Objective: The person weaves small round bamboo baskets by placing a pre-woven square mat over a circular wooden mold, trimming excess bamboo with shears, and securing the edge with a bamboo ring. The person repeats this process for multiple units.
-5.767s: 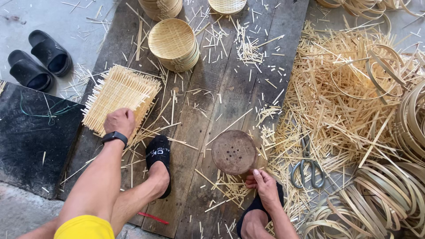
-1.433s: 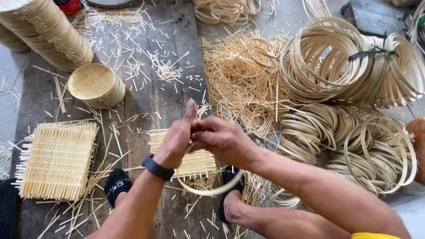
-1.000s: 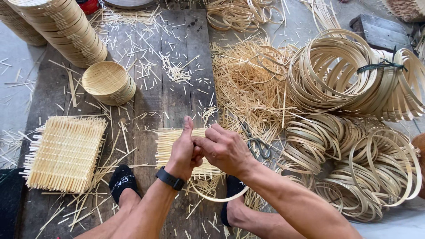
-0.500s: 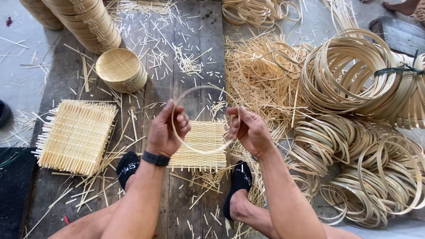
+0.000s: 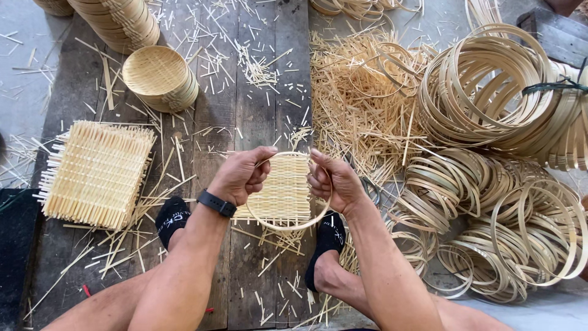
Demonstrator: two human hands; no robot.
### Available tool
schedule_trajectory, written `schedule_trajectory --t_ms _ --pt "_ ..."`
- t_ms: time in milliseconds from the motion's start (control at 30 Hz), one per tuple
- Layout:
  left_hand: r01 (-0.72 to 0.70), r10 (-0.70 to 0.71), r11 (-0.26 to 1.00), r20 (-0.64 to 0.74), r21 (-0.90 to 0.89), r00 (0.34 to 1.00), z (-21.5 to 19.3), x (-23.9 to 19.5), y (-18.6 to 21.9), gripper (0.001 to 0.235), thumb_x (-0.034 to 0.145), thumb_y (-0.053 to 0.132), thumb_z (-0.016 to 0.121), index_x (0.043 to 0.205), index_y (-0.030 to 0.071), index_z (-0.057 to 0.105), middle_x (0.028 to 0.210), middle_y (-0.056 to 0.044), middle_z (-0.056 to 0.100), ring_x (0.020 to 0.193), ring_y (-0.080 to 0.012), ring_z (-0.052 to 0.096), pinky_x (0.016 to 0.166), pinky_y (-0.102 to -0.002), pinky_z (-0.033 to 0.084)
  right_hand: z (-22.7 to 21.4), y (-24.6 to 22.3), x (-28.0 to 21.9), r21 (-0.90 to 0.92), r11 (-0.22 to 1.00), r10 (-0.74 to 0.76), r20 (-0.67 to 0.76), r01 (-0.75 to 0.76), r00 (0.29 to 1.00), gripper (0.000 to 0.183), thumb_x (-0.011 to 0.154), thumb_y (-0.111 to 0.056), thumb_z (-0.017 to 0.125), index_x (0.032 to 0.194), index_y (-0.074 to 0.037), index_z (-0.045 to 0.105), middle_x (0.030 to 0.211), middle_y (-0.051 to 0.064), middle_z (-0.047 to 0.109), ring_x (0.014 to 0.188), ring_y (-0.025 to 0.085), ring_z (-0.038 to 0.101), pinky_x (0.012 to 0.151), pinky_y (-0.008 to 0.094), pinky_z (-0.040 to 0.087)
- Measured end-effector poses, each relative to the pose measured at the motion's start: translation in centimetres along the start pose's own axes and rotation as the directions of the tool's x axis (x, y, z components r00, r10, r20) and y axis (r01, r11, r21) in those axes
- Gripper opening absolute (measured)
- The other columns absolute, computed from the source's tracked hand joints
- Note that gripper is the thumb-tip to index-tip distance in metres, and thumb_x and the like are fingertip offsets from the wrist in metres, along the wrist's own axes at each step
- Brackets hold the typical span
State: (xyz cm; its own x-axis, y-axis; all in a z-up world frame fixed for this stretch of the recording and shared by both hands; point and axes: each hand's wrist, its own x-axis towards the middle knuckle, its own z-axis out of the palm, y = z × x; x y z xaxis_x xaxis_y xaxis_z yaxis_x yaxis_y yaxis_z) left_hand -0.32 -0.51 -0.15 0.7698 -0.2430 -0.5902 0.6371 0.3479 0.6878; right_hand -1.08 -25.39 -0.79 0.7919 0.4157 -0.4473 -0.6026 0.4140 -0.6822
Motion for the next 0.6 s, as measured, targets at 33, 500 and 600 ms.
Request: schedule_trajectory --t_ms 33,500,600 --pt "-0.012 0.012 1.0 -0.011 -0.02 1.0 0.2 0.0 -0.2 0.033 0.092 0.024 0.074 0.065 0.01 0.059 0.049 0.005 0.044 0.035 -0.0043 0.03 0.032 -0.023 0.023 0.1 -0.1 0.0 -0.015 1.0 -0.007 -0.038 0.006 0.999 0.054 0.099 -0.036 0.069 0.053 -0.016 0.048 0.047 -0.006 0.033 0.041 0.007 0.031 0.037 0.024 0.022" --pt "-0.082 0.068 0.923 -0.049 -0.375 0.996 -0.7 0.5 -2.9 0.037 0.097 0.031 0.069 0.066 0.018 0.053 0.052 0.007 0.046 0.04 -0.0049 0.031 0.037 -0.022 0.025 -0.2 1.7 1.2 0.112 0.985 -0.103 -0.21 0.129 0.972 0.05 0.096 -0.036 0.07 0.058 -0.018 0.042 0.049 -0.006 0.032 0.04 0.006 0.03 0.034 0.022 0.024" --pt "-0.116 0.099 0.924 -0.065 -0.364 0.993 -1.0 1.5 -3.6 0.043 0.097 0.029 0.069 0.061 0.019 0.047 0.046 0.008 0.036 0.038 -0.006 0.028 0.034 -0.023 0.022 -0.8 2.0 1.9 0.061 0.989 -0.115 -0.256 0.135 0.96 0.05 0.093 -0.035 0.07 0.058 -0.02 0.039 0.048 -0.006 0.03 0.038 0.006 0.028 0.032 0.022 0.022"
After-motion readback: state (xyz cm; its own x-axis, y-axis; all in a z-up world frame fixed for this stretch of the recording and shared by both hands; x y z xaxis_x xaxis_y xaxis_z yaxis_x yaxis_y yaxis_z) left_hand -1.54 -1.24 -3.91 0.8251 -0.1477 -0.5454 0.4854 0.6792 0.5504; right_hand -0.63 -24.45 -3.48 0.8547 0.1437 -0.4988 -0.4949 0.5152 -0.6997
